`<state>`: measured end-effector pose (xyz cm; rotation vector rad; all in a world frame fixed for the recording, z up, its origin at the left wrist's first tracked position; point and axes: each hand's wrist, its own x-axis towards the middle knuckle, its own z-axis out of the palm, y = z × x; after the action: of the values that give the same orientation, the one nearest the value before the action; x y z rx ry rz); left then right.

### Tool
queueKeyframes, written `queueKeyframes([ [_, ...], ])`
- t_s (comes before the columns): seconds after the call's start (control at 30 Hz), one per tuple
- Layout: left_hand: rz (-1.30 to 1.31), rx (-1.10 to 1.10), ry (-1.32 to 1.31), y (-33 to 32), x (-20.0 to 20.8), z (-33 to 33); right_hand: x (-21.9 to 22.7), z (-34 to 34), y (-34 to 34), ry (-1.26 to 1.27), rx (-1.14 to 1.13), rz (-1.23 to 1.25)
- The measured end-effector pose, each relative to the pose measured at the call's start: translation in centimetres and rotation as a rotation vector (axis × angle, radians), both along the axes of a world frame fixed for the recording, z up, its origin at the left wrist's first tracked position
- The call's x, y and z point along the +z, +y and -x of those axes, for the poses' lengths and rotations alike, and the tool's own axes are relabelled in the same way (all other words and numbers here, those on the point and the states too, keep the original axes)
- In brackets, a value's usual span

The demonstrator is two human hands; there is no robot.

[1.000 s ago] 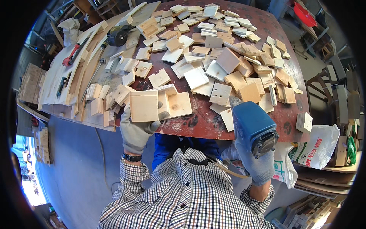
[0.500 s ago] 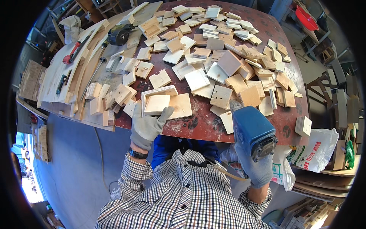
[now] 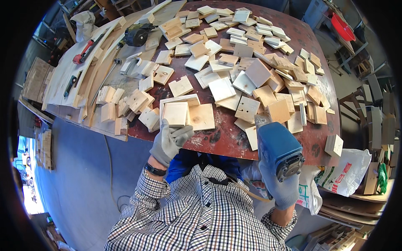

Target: The person assembles small wooden boxes by aligning pre-cut pieces and fastening them with a pneumatic nail gun. They then sand the assembled boxes with a sanding block and place the finished units into a white bag.

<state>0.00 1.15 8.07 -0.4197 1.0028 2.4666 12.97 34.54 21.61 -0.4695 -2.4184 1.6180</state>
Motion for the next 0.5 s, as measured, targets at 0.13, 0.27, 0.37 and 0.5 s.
queueKeyframes([
  [0.13,0.194,0.014,-0.230,1.2,2.3,0.1,0.0,-0.1,0.0,-0.056,-0.028,0.082],
  [0.27,0.475,-0.190,-0.019,0.8,3.2,-1.9,1.6,0.3,-1.1,-0.132,-0.105,0.141],
  [0.37,0.970,-0.250,0.262,0.8,5.0,-3.1,2.3,0.3,-1.2,-0.197,-0.105,0.162],
  [0.5,1.966,-0.146,1.328,-0.7,4.2,0.1,1.5,0.5,-0.8,-0.116,-0.061,0.124],
])
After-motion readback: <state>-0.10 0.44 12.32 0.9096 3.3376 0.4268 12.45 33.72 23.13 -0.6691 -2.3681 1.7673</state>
